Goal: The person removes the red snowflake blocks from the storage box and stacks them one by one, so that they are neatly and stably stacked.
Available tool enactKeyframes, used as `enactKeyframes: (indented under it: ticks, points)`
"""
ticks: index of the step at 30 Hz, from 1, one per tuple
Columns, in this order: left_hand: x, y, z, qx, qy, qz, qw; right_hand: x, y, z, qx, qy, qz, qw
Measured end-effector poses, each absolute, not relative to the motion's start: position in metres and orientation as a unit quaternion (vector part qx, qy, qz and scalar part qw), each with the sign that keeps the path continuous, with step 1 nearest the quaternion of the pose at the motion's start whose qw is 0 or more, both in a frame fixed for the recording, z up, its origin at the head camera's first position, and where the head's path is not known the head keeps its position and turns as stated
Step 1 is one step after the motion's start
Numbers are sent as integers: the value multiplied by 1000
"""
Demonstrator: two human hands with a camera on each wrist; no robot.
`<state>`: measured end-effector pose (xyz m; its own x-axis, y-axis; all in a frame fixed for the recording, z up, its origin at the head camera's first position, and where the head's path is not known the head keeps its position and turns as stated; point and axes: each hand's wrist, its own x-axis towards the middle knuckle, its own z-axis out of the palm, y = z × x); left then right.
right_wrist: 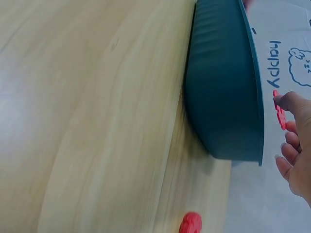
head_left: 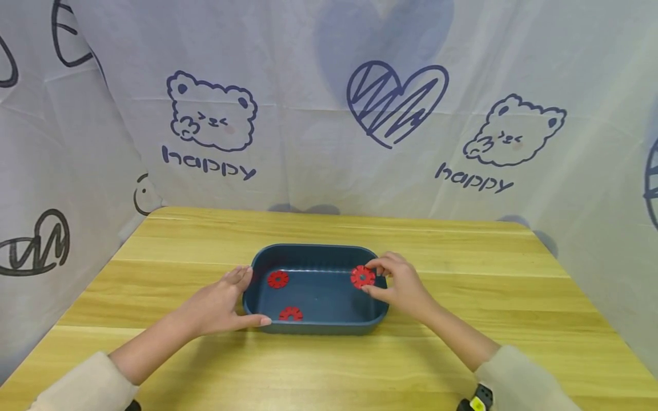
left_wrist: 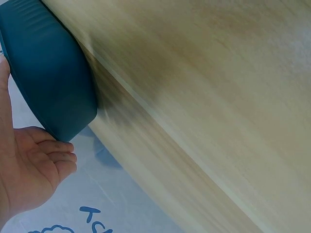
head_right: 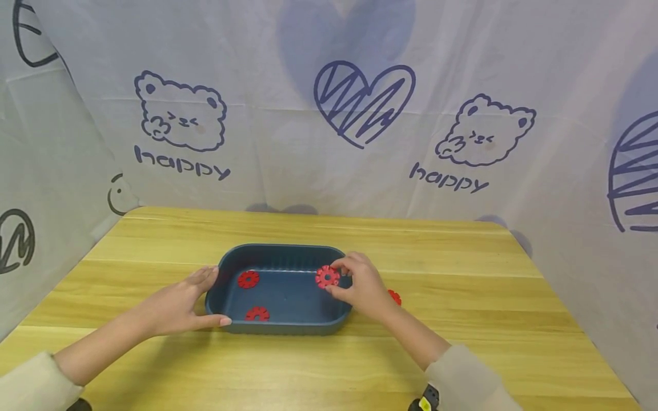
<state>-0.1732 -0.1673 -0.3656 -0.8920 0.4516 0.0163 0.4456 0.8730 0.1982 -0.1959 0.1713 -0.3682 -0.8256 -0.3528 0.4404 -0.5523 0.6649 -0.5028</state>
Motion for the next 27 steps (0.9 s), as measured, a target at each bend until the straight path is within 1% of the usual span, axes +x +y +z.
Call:
enactKeyframes:
  ticks: [14,27]
  points:
    - [-173,-168,-366,228,967,110,20,-187,212,-369,224,-903,313,192]
    - [-172,-168,-365,227,966,117,25,-181,243,-387,185,-917,305,181]
